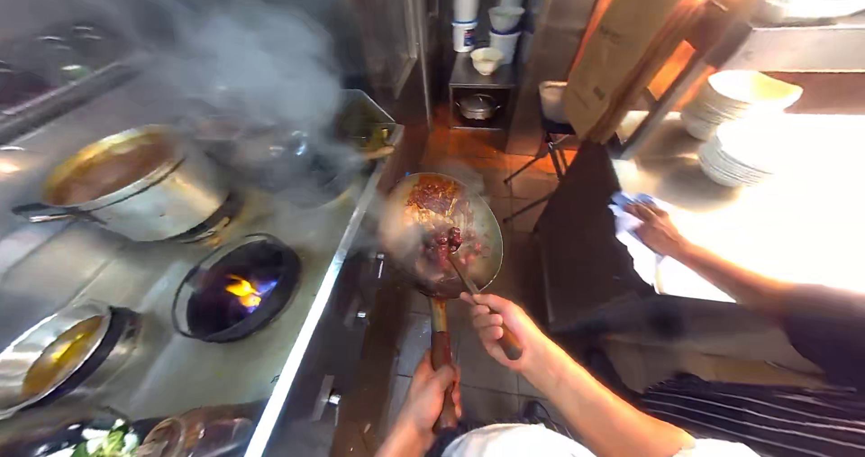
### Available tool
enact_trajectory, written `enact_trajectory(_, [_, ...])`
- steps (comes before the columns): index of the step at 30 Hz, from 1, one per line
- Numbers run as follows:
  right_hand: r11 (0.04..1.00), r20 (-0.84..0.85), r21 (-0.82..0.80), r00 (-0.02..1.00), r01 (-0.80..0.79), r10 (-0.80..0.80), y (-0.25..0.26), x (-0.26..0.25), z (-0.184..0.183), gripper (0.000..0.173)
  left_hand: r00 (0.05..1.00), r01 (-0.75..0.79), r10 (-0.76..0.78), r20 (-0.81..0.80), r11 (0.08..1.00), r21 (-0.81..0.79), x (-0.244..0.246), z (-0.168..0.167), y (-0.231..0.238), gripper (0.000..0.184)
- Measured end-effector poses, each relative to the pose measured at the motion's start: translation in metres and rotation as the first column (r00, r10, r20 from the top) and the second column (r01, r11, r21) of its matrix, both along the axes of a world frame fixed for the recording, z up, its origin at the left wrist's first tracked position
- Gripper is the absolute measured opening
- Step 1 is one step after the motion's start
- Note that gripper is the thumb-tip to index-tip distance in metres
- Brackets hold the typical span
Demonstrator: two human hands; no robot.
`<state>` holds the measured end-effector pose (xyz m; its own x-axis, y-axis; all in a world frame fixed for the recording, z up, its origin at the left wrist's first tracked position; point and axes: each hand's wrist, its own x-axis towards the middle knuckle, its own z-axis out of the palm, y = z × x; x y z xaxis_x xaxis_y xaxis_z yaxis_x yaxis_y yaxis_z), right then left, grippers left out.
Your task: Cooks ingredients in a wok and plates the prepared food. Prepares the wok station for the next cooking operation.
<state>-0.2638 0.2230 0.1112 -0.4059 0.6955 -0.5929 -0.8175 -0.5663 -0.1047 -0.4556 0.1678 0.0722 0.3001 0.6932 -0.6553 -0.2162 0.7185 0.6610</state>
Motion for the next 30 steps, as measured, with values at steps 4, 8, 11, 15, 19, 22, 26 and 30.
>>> enact_trajectory(4, [0.997, -0.122, 0.051, 0.991, 0.062, -0.056, -0.034, 0.066, -0.014, 0.027, 0.997, 0.079, -0.079, 0.015, 0.997, -0.024, 0.041, -0.001, -0.013, 0.044])
enact_trajectory(8, [0.981, -0.174, 0.166, 0.982, 0.103, -0.074, -0.069, 0.125, -0.015, 0.028, 0.991, 0.130, -0.130, 0.035, 0.991, 0.015, 0.081, 0.008, -0.027, 0.046])
enact_trajectory(11, [0.956, -0.181, 0.270, 0.981, 0.114, -0.066, -0.095, 0.169, -0.012, 0.028, 0.980, 0.190, -0.194, 0.037, 0.977, 0.098, 0.109, 0.007, -0.036, 0.046])
enact_trajectory(15, [0.929, -0.215, 0.342, 0.974, 0.139, -0.066, -0.128, 0.224, -0.008, 0.035, 0.970, 0.235, -0.242, 0.025, 0.960, 0.154, 0.147, 0.006, -0.043, 0.046])
enact_trajectory(19, [0.905, -0.233, 0.377, 0.966, 0.195, -0.111, -0.156, 0.275, 0.005, 0.036, 0.962, 0.266, -0.272, 0.007, 0.948, 0.176, 0.191, 0.014, -0.042, 0.047])
enact_trajectory(22, [0.871, -0.196, 0.424, 0.964, 0.248, -0.179, -0.177, 0.312, 0.014, 0.039, 0.954, 0.293, -0.300, 0.012, 0.938, 0.187, 0.225, 0.019, -0.037, 0.049])
enact_trajectory(26, [0.839, -0.086, 0.450, 0.950, 0.304, -0.299, -0.200, 0.361, 0.032, 0.043, 0.941, 0.323, -0.336, 0.031, 0.925, 0.203, 0.268, 0.022, -0.022, 0.052])
enact_trajectory(30, [0.823, 0.078, 0.465, 0.911, 0.327, -0.406, -0.220, 0.403, 0.049, 0.041, 0.935, 0.339, -0.353, 0.018, 0.912, 0.231, 0.302, 0.021, -0.004, 0.052])
